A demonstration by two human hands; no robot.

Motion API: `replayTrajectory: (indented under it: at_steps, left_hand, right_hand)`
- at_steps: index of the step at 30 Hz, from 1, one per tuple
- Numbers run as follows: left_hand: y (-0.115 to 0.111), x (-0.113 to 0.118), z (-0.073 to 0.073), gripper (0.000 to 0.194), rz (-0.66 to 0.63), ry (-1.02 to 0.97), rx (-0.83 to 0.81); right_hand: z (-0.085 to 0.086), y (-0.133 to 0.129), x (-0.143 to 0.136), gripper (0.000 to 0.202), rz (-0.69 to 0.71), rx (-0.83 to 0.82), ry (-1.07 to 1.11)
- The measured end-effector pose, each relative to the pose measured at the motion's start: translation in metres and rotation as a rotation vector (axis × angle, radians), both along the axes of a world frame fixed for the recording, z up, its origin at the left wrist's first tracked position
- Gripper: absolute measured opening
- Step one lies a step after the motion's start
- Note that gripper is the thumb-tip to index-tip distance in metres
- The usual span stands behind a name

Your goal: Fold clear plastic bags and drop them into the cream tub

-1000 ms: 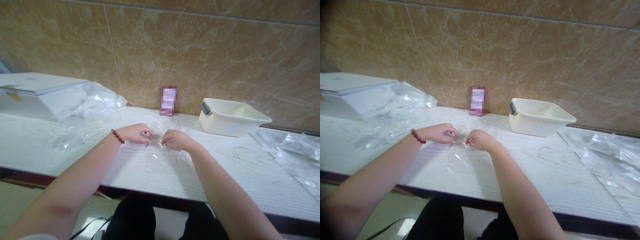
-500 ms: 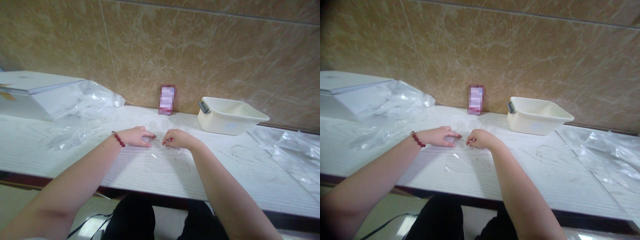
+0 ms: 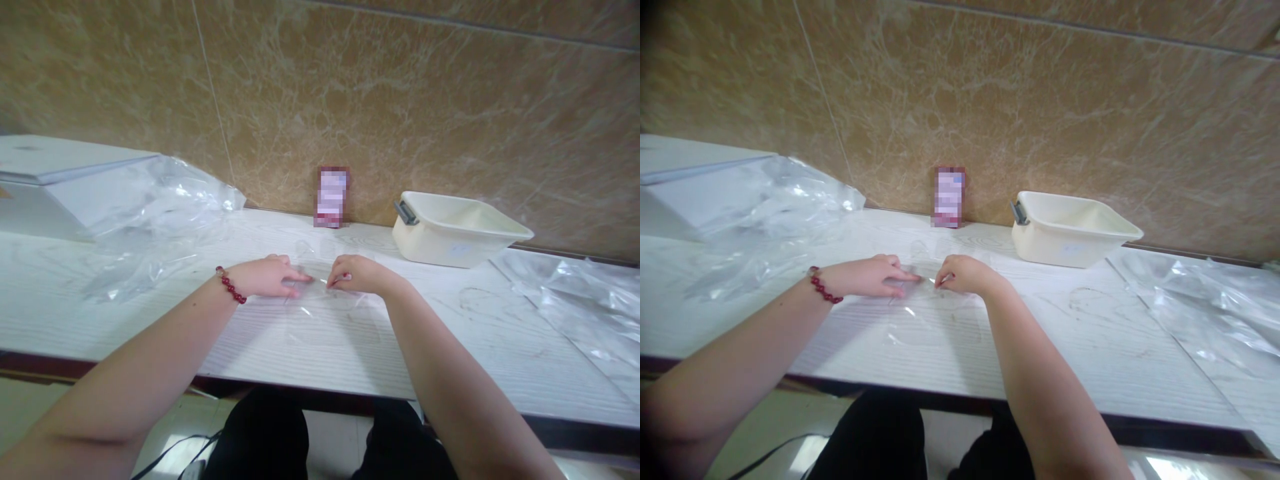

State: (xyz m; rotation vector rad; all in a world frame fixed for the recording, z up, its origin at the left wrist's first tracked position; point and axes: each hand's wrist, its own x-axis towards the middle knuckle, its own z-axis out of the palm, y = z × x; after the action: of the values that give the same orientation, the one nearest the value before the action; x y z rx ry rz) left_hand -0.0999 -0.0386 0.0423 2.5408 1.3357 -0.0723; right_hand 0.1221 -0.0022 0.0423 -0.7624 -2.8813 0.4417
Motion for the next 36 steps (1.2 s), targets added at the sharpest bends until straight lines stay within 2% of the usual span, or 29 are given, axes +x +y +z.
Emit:
replayTrajectory:
  at_steps: [4, 10, 14, 20, 25, 29, 36]
  left_hand:
    - [-0.002, 0.000, -0.001, 0.047, 0.026, 0.027, 0.007]
    - [-0.003, 0.000, 0.001, 0.057, 0.029, 0.052, -0.016]
    - [-0.004, 0.001, 0.003, 0.059, 0.040, 0.064, -0.012]
    - [-0.004, 0.000, 0.004, 0.061, 0.054, 0.080, -0.029]
    - [-0.002, -0.001, 0.002, 0.061, 0.060, 0.078, -0.032]
    - [-0.002, -0.002, 0.001, 0.061, 0.059, 0.084, -0.036]
    - [-0.002, -0.003, 0.001, 0.066, 0.091, 0.147, -0.041]
  right_hand:
    - [0.001, 0.000, 0.001, 0.018, 0.008, 0.003, -0.017]
    - [-0.001, -0.003, -0.004, 0.029, -0.074, 0.037, 0.064]
    - [-0.005, -0.001, -0.006, 0.021, -0.044, 0.073, 0.103]
    - [-0.003, 0.003, -0.003, 0.021, -0.062, 0.072, 0.078]
    - [-0.004, -0.004, -0.008, 0.021, -0.092, 0.179, 0.181]
    - [-0.009, -0.006, -0.013, 0.021, -0.074, 0.128, 0.062]
    - [-0.010, 0.003, -0.006, 0.027, -0.205, 0.014, -0.096]
